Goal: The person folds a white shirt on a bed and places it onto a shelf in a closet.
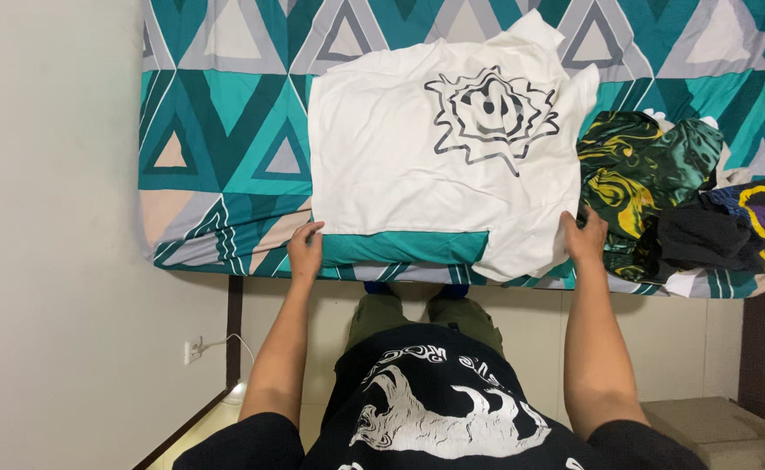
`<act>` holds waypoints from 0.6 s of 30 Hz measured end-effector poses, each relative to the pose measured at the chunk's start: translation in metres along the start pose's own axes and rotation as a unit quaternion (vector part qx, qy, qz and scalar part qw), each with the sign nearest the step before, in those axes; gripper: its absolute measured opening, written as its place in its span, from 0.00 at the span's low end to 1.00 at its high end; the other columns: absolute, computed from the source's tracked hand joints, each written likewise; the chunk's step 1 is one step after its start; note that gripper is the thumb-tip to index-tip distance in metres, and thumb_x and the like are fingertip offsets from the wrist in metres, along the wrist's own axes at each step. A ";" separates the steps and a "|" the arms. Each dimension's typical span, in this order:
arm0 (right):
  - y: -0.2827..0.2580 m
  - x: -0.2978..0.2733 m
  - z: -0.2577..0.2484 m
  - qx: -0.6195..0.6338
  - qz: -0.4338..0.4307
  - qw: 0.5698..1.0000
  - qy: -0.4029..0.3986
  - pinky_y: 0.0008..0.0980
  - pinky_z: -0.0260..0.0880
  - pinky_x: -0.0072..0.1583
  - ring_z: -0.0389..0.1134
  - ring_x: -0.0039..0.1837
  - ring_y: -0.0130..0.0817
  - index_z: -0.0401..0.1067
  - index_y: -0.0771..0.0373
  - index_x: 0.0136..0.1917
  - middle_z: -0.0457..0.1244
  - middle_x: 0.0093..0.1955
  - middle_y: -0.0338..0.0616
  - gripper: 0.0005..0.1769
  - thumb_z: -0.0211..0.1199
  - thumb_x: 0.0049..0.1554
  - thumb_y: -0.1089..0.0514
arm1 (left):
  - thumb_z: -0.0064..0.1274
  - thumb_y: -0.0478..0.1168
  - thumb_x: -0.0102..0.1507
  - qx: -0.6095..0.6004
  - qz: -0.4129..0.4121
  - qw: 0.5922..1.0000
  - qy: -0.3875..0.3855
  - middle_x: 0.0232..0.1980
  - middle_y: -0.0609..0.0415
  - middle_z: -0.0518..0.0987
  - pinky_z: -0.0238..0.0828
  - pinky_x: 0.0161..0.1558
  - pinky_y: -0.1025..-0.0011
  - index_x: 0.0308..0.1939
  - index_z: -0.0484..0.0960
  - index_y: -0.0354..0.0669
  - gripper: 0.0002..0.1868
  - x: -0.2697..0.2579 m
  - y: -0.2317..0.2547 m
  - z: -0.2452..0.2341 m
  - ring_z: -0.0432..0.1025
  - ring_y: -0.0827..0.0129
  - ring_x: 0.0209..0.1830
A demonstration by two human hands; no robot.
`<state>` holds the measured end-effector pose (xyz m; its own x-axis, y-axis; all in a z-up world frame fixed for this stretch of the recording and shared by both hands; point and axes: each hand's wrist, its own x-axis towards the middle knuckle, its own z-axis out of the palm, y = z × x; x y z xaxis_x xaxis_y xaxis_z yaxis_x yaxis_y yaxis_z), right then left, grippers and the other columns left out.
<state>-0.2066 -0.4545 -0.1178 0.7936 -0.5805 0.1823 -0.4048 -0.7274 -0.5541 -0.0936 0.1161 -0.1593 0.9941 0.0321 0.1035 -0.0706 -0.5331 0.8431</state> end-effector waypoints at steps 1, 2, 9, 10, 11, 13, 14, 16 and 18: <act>-0.001 0.000 0.001 0.001 0.001 1.000 0.001 0.48 0.64 0.57 0.67 0.57 0.56 0.73 0.77 0.63 0.62 0.56 0.67 0.29 0.75 0.61 0.51 | 0.57 0.38 0.65 -0.037 -0.077 0.996 0.011 0.44 0.50 0.82 0.72 0.46 0.69 0.50 0.87 0.40 0.11 0.000 0.000 0.003 0.75 0.66 0.40; -0.003 -0.001 0.002 0.097 0.141 0.984 -0.053 0.41 0.65 0.53 0.67 0.52 0.45 0.74 0.73 0.61 0.65 0.50 0.54 0.26 0.71 0.59 0.50 | 0.57 0.38 0.65 -0.037 -0.075 0.996 0.010 0.44 0.50 0.82 0.72 0.46 0.69 0.50 0.87 0.40 0.11 0.002 0.000 0.005 0.75 0.66 0.40; -0.001 -0.003 -0.009 0.261 0.220 0.928 -0.153 0.37 0.65 0.53 0.64 0.52 0.37 0.73 0.82 0.54 0.67 0.49 0.53 0.27 0.66 0.69 0.48 | 0.59 0.46 0.67 -0.230 -0.278 0.933 0.014 0.36 0.54 0.79 0.63 0.35 0.75 0.51 0.79 0.35 0.17 0.019 0.009 0.010 0.68 0.75 0.32; -0.001 -0.005 -0.011 0.260 0.218 0.928 -0.154 0.37 0.65 0.53 0.64 0.52 0.37 0.73 0.82 0.54 0.67 0.49 0.53 0.27 0.66 0.69 0.48 | 0.58 0.46 0.71 -0.221 -0.327 0.919 -0.013 0.36 0.53 0.77 0.58 0.32 0.72 0.47 0.83 0.29 0.19 0.020 0.009 0.008 0.63 0.73 0.30; 0.001 -0.007 -0.015 0.266 0.238 0.921 -0.156 0.38 0.65 0.54 0.65 0.54 0.37 0.72 0.79 0.57 0.66 0.52 0.52 0.27 0.65 0.68 0.47 | 0.58 0.46 0.71 -0.223 -0.325 0.919 -0.013 0.36 0.53 0.77 0.58 0.32 0.72 0.47 0.83 0.29 0.19 0.023 0.008 0.004 0.63 0.73 0.30; 0.008 -0.015 -0.028 0.301 0.325 0.882 -0.161 0.39 0.66 0.56 0.66 0.58 0.39 0.68 0.74 0.64 0.66 0.58 0.51 0.28 0.62 0.66 0.45 | 0.56 0.46 0.66 -0.263 -0.333 0.905 0.000 0.39 0.60 0.81 0.69 0.36 0.78 0.50 0.84 0.38 0.15 0.027 0.006 -0.006 0.71 0.79 0.34; 0.013 -0.020 -0.036 0.324 0.374 0.854 -0.162 0.40 0.67 0.58 0.67 0.60 0.39 0.67 0.71 0.67 0.65 0.61 0.51 0.29 0.61 0.65 0.44 | 0.56 0.46 0.66 -0.264 -0.332 0.906 -0.002 0.39 0.60 0.81 0.69 0.36 0.78 0.50 0.84 0.38 0.15 0.027 0.004 -0.010 0.71 0.79 0.34; 0.018 -0.024 -0.047 0.382 0.415 0.811 -0.155 0.41 0.68 0.60 0.68 0.64 0.41 0.64 0.66 0.73 0.65 0.67 0.50 0.33 0.58 0.63 0.43 | 0.54 0.47 0.67 -0.252 -0.314 0.915 -0.036 0.39 0.61 0.82 0.72 0.38 0.79 0.51 0.84 0.40 0.16 0.022 -0.001 -0.021 0.73 0.79 0.35; 0.020 -0.029 -0.054 0.484 0.391 0.766 -0.160 0.43 0.70 0.62 0.69 0.67 0.42 0.61 0.64 0.76 0.64 0.71 0.49 0.37 0.58 0.62 0.41 | 0.55 0.47 0.67 -0.243 -0.309 0.919 -0.036 0.39 0.60 0.82 0.72 0.39 0.77 0.50 0.85 0.39 0.16 0.016 -0.005 -0.026 0.72 0.77 0.35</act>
<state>-0.2621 -0.4720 -0.0899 0.6133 -0.4683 -0.6361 -0.4095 0.5001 -0.7630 -0.0795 0.1411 -0.1483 0.8587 0.1352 -0.4943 0.4977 0.0093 0.8673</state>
